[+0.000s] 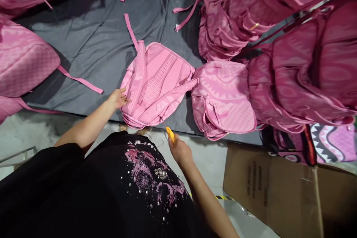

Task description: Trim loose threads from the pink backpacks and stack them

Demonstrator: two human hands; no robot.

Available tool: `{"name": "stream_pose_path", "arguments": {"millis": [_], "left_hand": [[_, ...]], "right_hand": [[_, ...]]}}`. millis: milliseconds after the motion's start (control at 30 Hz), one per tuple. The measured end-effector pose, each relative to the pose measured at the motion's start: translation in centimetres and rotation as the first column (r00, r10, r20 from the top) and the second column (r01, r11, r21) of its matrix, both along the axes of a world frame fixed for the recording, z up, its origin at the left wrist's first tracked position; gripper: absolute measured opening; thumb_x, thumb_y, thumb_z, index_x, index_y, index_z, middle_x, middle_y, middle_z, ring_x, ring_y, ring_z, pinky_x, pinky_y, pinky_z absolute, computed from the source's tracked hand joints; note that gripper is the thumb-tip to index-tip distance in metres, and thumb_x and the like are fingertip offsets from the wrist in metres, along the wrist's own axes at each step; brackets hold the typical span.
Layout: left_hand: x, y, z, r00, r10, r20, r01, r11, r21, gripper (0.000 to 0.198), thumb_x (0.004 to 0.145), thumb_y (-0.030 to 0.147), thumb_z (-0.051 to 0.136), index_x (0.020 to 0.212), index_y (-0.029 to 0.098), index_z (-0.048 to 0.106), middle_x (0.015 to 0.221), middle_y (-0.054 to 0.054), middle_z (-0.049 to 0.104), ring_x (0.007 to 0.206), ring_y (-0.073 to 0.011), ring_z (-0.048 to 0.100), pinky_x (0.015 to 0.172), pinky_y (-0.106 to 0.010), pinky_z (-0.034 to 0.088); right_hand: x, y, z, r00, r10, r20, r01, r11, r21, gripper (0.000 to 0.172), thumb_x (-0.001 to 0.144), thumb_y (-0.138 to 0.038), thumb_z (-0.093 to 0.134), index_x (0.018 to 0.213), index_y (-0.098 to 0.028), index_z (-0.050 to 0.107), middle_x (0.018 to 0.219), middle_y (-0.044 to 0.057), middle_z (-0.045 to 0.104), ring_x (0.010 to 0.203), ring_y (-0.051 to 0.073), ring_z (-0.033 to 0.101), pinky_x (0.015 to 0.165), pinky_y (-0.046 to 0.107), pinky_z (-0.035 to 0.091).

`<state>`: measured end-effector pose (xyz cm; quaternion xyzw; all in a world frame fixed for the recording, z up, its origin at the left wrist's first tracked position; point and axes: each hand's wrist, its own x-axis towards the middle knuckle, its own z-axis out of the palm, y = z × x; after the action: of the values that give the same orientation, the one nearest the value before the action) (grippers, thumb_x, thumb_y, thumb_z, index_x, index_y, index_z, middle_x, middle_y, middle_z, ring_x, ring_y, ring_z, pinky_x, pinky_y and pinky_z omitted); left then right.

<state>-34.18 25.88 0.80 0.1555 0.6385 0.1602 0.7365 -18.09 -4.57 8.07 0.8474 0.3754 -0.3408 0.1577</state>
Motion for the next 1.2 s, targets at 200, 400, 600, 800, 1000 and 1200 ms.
{"name": "stream_pose_path", "arguments": {"millis": [200,400,600,800,1000,1200], "left_hand": [[-1.0,0.4,-0.8,0.972,-0.080,0.223,0.109,0.987,-0.120,0.024,0.094,0.036,0.050,0.103,0.015,0.056,0.077,-0.005,0.053,0.059,-0.0117,0.053,0.044,-0.016,0.050],[-0.8,0.3,-2.1,0.911,-0.224,0.347,0.287,0.947,-0.143,0.034,0.093,0.046,0.049,0.107,0.016,0.059,0.074,-0.005,0.059,0.053,-0.0125,0.053,0.036,-0.017,0.044],[-1.1,1.0,-2.4,0.851,-0.215,0.480,0.300,0.948,-0.107,0.034,0.094,0.047,0.048,0.100,0.016,0.060,0.076,-0.006,0.065,0.059,-0.0153,0.061,0.042,-0.021,0.050],[-1.9,1.1,-2.2,0.799,-0.208,0.565,0.315,0.944,-0.099,0.041,0.096,0.055,0.041,0.101,0.020,0.061,0.078,-0.006,0.068,0.058,-0.0144,0.061,0.045,-0.022,0.048],[-1.3,0.9,-2.6,0.752,-0.211,0.625,0.304,0.952,-0.045,0.039,0.096,0.054,0.042,0.105,0.021,0.062,0.093,-0.008,0.070,0.072,-0.0172,0.065,0.053,-0.026,0.053],[-0.1,1.1,-2.4,0.780,-0.203,0.592,0.259,0.966,-0.010,0.038,0.094,0.053,0.046,0.110,0.021,0.057,0.114,-0.010,0.068,0.110,-0.0237,0.065,0.087,-0.044,0.058]], "right_hand": [[-3.7,0.8,-3.7,0.995,0.035,0.096,-0.039,0.998,0.044,0.033,0.104,-0.037,0.034,0.124,-0.014,0.047,0.094,0.012,0.073,0.083,0.025,0.072,0.062,0.028,0.040],[-5.4,2.3,-4.0,0.996,0.080,0.031,-0.084,0.985,0.150,0.032,0.104,-0.038,0.034,0.127,-0.019,0.047,0.094,0.009,0.073,0.083,0.022,0.071,0.065,0.026,0.041],[-5.7,6.1,-5.0,0.990,0.142,-0.008,-0.136,0.965,0.225,0.036,0.103,-0.039,0.038,0.132,-0.021,0.046,0.096,0.010,0.074,0.085,0.023,0.071,0.069,0.027,0.043],[-4.8,4.0,-6.0,0.979,-0.007,0.205,-0.018,0.992,0.123,0.039,0.104,-0.038,0.030,0.133,-0.014,0.041,0.096,0.015,0.068,0.082,0.023,0.070,0.064,0.028,0.045],[-3.2,3.7,-8.4,0.948,-0.086,0.305,0.034,0.984,0.174,0.044,0.104,-0.036,0.028,0.137,-0.009,0.039,0.099,0.019,0.065,0.087,0.025,0.068,0.070,0.030,0.045],[-0.9,2.8,-7.8,0.989,-0.018,0.148,-0.029,0.951,0.309,0.058,0.102,-0.045,0.036,0.150,-0.012,0.031,0.107,0.015,0.063,0.099,0.027,0.061,0.090,0.036,0.040]]}}
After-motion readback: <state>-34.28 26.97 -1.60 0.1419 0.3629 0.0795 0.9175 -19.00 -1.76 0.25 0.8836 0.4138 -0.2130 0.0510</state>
